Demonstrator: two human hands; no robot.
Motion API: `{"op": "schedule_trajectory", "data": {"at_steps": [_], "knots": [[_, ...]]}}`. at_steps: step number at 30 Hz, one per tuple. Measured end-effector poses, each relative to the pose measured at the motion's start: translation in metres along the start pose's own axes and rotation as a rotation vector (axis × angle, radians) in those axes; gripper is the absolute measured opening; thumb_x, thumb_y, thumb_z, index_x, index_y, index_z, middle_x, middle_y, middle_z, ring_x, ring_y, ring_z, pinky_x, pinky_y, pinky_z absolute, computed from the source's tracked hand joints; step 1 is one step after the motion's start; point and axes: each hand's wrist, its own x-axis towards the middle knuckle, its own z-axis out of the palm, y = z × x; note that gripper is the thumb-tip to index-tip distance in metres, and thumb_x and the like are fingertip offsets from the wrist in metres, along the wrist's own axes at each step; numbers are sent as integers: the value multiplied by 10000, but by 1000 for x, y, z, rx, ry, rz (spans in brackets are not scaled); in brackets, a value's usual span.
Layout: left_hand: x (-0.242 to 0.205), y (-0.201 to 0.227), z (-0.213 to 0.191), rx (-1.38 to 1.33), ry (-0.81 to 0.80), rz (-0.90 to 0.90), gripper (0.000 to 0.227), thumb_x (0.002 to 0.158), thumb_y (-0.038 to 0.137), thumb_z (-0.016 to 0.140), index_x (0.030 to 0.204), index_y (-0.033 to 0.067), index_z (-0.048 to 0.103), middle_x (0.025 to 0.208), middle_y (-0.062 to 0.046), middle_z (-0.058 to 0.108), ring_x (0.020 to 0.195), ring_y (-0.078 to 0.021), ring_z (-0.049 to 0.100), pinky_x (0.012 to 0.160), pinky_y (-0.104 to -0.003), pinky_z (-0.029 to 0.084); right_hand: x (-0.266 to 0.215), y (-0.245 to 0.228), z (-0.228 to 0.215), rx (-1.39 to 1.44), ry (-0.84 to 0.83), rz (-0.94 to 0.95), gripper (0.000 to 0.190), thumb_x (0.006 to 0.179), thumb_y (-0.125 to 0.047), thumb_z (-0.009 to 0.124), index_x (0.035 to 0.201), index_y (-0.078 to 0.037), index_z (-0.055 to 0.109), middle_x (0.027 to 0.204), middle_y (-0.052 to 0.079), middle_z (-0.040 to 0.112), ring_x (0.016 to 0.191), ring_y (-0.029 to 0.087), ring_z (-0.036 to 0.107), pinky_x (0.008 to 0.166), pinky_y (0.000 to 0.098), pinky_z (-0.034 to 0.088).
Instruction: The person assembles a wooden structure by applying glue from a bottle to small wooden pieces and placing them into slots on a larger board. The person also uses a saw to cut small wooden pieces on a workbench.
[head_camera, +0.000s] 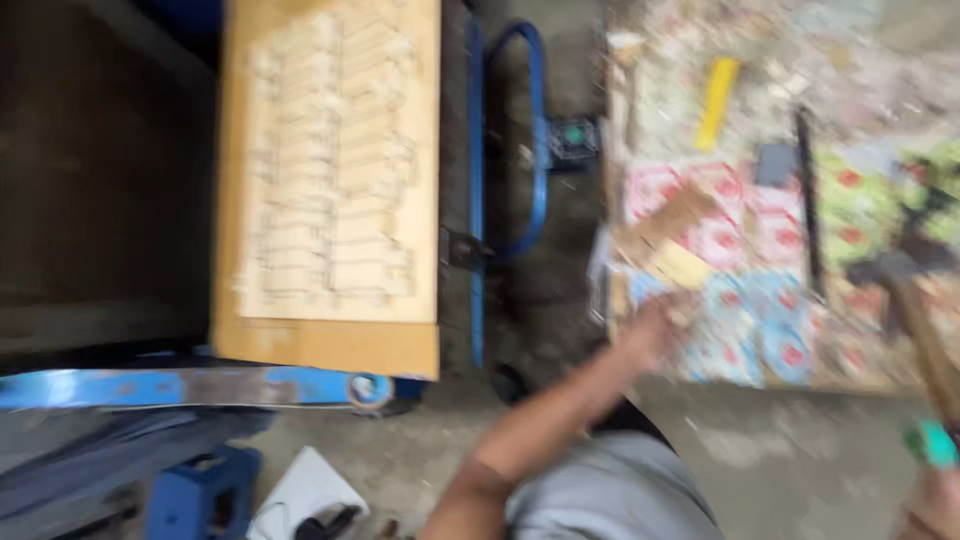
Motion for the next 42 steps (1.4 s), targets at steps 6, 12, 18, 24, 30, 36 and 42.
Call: {"op": "schedule_trajectory", "data": {"at_steps": [6,12,18,24,30,36,42], "knots": [[-36,17,-22,-51,-175,240,146,1107,118,562,1208,28,616,962,-31,594,803,-111,585,608,-220,468,-65,-36,50,-159,14,-135,368,1109,-454,576,1074,-87,583,984,14,617,903,152,602,902,327,519],[9,-51,-33,885,-220,564,407,835,-82,518,1177,81,665,983,-47,629,858,-184,621,717,-309,524,-107,-21,49,-243,191,-200,471,1025,-555,657,1020,-85,622,941,24,622,879,174,599,851,342,503],[85,-84,36,1754,-255,602,637,983,324,479,1563,65,436,1146,-276,689,1009,-387,699,906,-476,558,-61,-6,4,-52,156,-76,377,1056,-456,660,1023,-83,612,940,21,605,874,173,575,857,344,489],[70,-65,51,1422,-109,556,478,1078,399,378,1164,7,638,1019,-194,709,882,-347,726,862,-473,531,8,43,31,-120,125,62,377,1042,-457,666,1034,-84,610,948,24,605,889,177,574,887,364,488],[8,-36,14,656,-241,481,337,1144,321,603,1069,-7,597,904,-124,681,776,-152,651,623,-302,547,45,117,71,-168,23,268,378,1029,-457,671,1044,-85,608,955,27,606,904,181,572,917,384,487],[-129,26,-50,217,-60,594,260,1057,131,733,1246,-28,652,982,-42,668,802,-98,627,635,-220,511,46,200,127,-201,-109,401,381,1016,-458,676,1055,-85,605,963,30,606,919,185,570,947,404,486],[-263,82,-107,-236,-29,642,353,1004,81,686,1340,-21,645,1009,-61,693,858,-121,683,719,-251,572,10,272,174,-266,-208,438,385,1002,-458,681,1065,-86,603,970,33,606,934,189,568,977,424,485]]}}
